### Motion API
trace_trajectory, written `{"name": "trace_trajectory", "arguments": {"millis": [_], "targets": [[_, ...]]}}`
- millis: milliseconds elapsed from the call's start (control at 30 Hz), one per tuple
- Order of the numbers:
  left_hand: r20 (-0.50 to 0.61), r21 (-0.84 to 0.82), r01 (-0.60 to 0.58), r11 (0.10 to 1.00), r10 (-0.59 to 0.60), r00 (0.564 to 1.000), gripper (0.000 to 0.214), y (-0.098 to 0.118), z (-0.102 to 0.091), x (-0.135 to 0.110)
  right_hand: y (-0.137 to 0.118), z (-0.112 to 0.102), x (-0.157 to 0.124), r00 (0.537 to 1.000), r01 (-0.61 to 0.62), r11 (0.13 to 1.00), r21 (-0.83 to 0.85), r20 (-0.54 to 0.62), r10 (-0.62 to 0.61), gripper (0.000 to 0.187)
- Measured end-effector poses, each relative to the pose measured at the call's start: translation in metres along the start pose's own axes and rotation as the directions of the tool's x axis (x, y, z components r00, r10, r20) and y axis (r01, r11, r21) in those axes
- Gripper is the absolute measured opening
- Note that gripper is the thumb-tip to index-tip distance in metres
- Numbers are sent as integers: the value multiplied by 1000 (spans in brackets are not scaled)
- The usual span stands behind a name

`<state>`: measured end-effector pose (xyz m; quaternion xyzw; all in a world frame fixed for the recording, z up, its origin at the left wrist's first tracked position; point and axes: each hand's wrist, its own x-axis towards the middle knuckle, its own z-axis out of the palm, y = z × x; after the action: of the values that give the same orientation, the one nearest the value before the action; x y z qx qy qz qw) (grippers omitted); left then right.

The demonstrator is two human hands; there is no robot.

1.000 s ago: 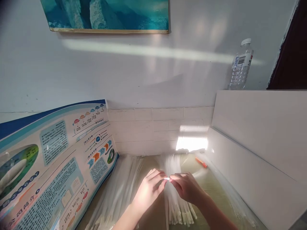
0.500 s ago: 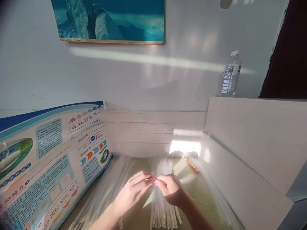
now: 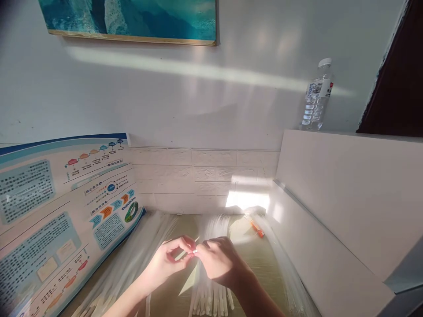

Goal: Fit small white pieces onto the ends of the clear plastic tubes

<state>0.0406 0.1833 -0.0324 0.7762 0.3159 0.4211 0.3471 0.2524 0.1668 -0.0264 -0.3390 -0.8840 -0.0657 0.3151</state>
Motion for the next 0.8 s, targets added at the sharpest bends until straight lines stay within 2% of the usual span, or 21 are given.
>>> {"name": "trace_trajectory", "arguments": {"millis": [133,233,333,433,500,567,633,667,700,733,767,800], "targets": [[29,176,-161,971,158,987,9,6,-6,-7,-7,-10,4,999,-3,1000,14,37,2,21],[64,334,-307,891,303,951,11,5,-9,-13,-14,-24,8,995,-57,996,72,89,50,25],[89,478,-464,746,484,870,22,7,-10,-16,-18,-37,13,982,-142,981,133,143,123,33],[81,587,-548,596,630,773,31,14,-9,-18,-21,-48,18,978,-155,976,151,162,130,33],[70,622,-557,550,670,739,31,19,-10,-20,-27,-55,18,993,-87,991,104,91,78,24],[25,626,-555,548,697,717,31,21,-11,-22,-40,-59,9,994,-27,999,-30,-108,24,19],[-52,610,-544,576,715,698,34,16,-13,-25,-56,-56,-7,937,-89,986,-143,-346,34,35],[-90,602,-538,591,719,690,37,11,-13,-27,-65,-51,-17,902,-143,983,-113,-424,82,32],[-121,593,-526,610,713,691,41,5,-12,-28,-72,-43,-26,865,-245,969,8,-449,223,20],[-145,571,-515,639,696,703,45,0,-11,-30,-77,-33,-33,854,-271,948,167,-413,317,8],[-162,535,-506,676,671,724,48,-5,-8,-31,-79,-21,-38,861,-324,880,347,-278,427,15],[-169,495,-497,712,640,749,50,-9,-4,-32,-79,-10,-40,843,-413,754,511,-98,528,23]]}}
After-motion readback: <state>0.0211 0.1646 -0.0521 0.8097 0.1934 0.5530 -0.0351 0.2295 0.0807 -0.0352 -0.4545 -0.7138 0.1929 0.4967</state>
